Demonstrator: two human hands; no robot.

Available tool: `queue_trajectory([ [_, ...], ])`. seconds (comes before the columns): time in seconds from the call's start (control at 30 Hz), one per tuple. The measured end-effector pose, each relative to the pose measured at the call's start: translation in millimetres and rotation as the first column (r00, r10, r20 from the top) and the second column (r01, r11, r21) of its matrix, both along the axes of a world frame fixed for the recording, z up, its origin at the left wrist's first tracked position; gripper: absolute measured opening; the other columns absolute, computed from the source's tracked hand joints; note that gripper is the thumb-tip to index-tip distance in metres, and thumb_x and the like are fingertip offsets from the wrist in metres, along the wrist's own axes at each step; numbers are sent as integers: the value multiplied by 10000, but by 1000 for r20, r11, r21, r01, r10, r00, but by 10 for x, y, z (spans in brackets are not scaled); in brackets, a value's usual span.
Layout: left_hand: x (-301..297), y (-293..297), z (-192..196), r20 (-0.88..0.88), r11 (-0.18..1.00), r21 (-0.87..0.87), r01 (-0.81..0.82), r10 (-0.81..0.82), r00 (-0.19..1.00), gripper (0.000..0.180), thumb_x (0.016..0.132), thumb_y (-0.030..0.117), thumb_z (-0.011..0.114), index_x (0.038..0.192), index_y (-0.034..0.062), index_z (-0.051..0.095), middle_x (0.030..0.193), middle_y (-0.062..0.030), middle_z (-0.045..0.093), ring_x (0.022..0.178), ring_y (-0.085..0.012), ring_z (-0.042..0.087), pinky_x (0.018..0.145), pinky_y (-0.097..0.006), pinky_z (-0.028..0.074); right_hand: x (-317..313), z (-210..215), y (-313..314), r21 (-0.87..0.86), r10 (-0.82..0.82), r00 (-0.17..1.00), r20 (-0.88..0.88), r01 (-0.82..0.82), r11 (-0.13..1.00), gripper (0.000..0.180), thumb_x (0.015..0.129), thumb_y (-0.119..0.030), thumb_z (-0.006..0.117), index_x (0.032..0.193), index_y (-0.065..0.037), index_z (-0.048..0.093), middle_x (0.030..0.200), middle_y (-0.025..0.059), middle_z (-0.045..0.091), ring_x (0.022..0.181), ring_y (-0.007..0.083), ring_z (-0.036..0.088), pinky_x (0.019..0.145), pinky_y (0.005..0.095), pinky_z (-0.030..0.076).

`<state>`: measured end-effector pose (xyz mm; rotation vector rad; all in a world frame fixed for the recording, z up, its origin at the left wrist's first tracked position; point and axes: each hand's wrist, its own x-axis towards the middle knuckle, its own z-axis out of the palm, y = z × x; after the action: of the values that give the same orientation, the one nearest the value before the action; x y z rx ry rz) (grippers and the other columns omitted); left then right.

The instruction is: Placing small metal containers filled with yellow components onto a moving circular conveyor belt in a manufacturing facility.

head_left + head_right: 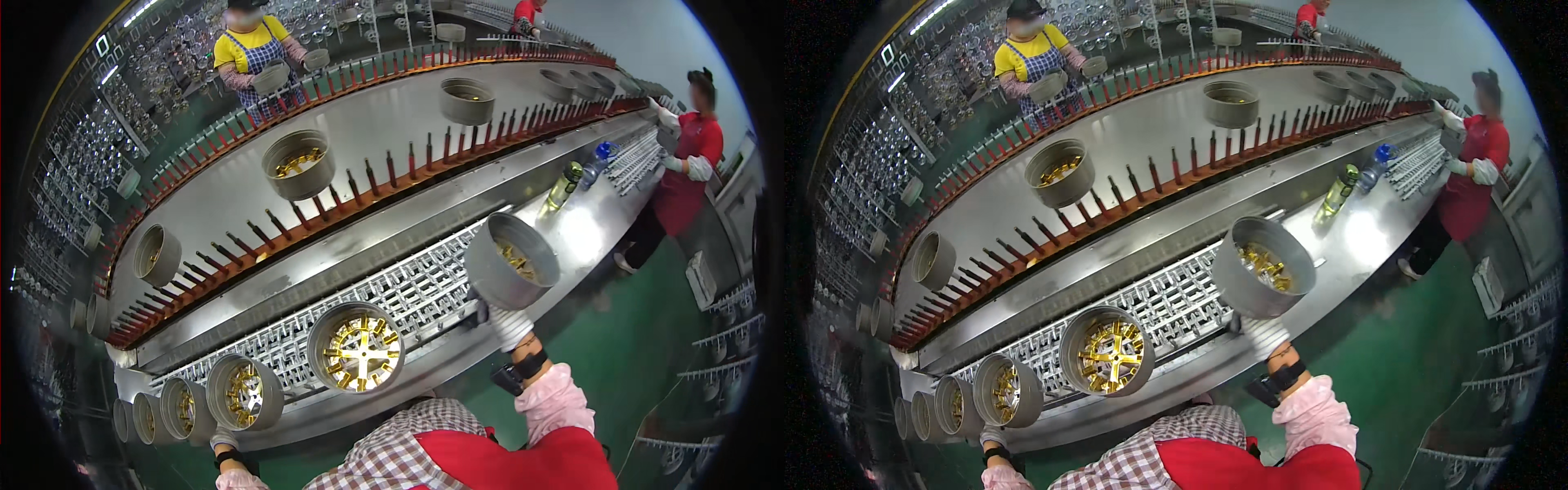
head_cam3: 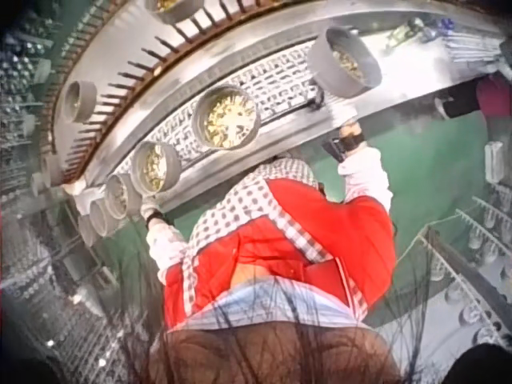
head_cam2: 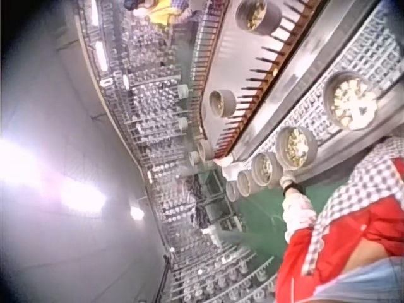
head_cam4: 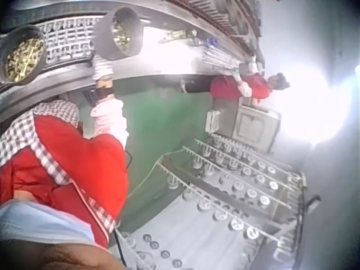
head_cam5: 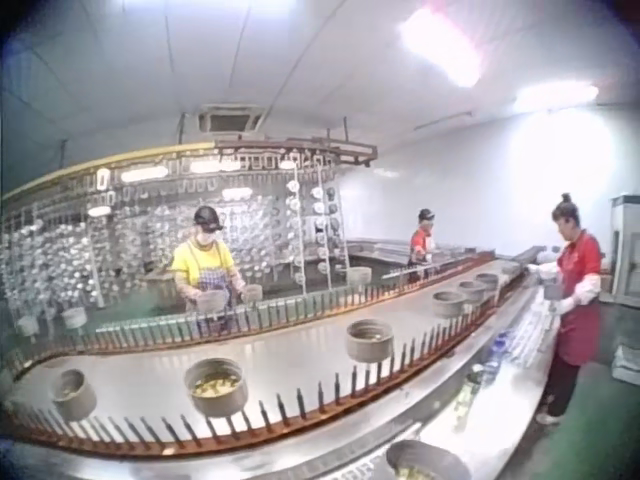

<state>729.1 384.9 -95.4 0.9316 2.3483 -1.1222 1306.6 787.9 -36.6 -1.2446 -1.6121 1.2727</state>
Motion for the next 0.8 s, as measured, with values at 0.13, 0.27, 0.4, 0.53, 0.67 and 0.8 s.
queue_trajectory([
  [0.13,381,121,274,-45,988,59,144,-142,989,415,795,203,483,1201,127,432,1161,-70,508,1040,-175,511,832,-291,434,122,-445,83,249,70,988,137,-102,963,296,868,-312,415,825,-67,575,520,10,496,461,120,487,419,260,385],
  [0.27,947,723,734,200,884,293,-364,316,928,411,813,216,460,1195,74,412,1178,-79,494,1034,-204,508,839,-296,417,401,-530,199,165,43,951,306,-98,981,268,849,-294,426,827,-76,581,565,27,516,495,146,504,443,283,394],
  [0.4,466,131,-208,553,-96,828,-553,310,773,415,793,413,500,901,20,578,714,-19,548,595,-166,447,567,-271,383,633,-647,229,117,75,894,442,-140,983,242,829,-276,437,828,-86,586,609,44,536,529,171,521,467,307,404],
  [0.53,1516,1004,751,436,257,772,-582,453,778,514,757,506,493,878,16,593,722,-49,560,605,-180,463,588,-309,383,1004,-830,376,74,65,800,597,-136,988,218,810,-257,448,830,-95,592,654,61,556,563,197,538,490,330,414],
  [0.67,1967,1322,981,144,750,561,-350,328,934,404,879,395,215,1106,165,458,995,-176,565,961,-328,522,782,-397,395,1301,-883,608,73,73,647,759,-196,978,198,790,-239,459,831,-104,598,698,78,576,597,222,555,514,353,423],
  [0.8,2259,1698,1051,360,580,485,-655,550,753,433,843,345,316,1189,111,430,1193,-180,450,1124,-332,401,927,-383,321,1386,-1141,915,47,100,403,910,-339,940,182,770,-221,471,832,-113,603,743,94,597,631,247,572,538,377,433],
])
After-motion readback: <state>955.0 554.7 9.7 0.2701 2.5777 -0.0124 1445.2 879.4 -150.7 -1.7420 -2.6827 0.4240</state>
